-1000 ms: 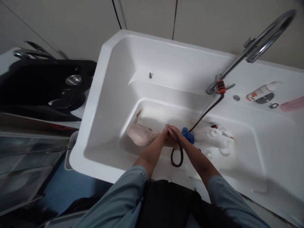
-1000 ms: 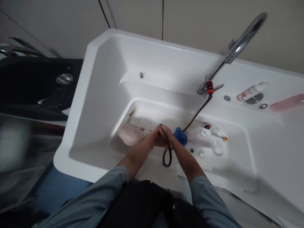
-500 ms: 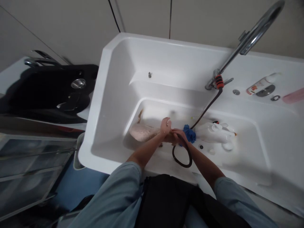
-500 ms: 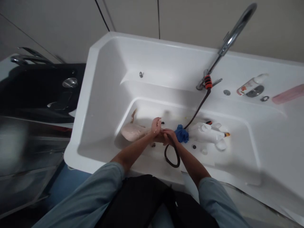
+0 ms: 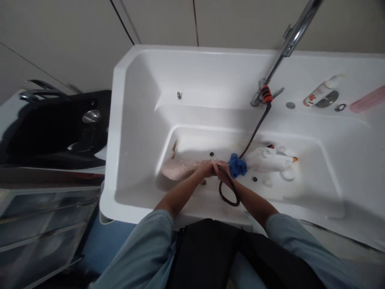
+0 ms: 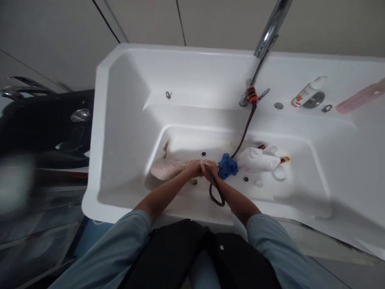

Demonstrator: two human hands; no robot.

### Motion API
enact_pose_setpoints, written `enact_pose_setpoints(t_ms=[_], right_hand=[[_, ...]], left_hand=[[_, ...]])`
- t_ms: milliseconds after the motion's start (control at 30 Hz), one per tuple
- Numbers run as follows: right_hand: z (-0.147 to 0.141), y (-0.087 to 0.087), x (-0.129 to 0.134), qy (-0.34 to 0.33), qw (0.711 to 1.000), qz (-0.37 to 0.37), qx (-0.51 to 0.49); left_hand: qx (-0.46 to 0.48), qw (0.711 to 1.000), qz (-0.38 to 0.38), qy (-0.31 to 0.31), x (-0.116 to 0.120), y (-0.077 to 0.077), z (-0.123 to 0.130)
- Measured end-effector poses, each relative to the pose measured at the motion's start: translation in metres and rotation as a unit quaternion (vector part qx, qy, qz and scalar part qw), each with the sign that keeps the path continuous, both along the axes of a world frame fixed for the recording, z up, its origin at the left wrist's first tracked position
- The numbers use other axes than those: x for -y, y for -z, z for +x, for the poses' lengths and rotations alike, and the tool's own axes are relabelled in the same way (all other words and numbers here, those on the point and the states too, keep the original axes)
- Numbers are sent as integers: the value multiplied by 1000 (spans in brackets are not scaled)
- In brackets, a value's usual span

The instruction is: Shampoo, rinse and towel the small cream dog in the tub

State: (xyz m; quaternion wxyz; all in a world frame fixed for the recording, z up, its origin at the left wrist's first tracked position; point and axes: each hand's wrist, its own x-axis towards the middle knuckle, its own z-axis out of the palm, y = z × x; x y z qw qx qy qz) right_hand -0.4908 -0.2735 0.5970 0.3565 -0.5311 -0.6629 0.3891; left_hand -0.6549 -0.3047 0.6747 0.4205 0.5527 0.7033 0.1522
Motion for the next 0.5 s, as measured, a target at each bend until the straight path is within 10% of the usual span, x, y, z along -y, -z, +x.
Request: enact_pose_setpoints(t_ms=[267, 500], right_hand=[[-14, 2, 7, -20, 999, 44, 20], [0, 13, 13, 31, 997, 66, 35]], left_hand=[[-299, 922, -89, 229, -5, -36, -1], [-314, 918, -68, 231, -6, -48, -7]])
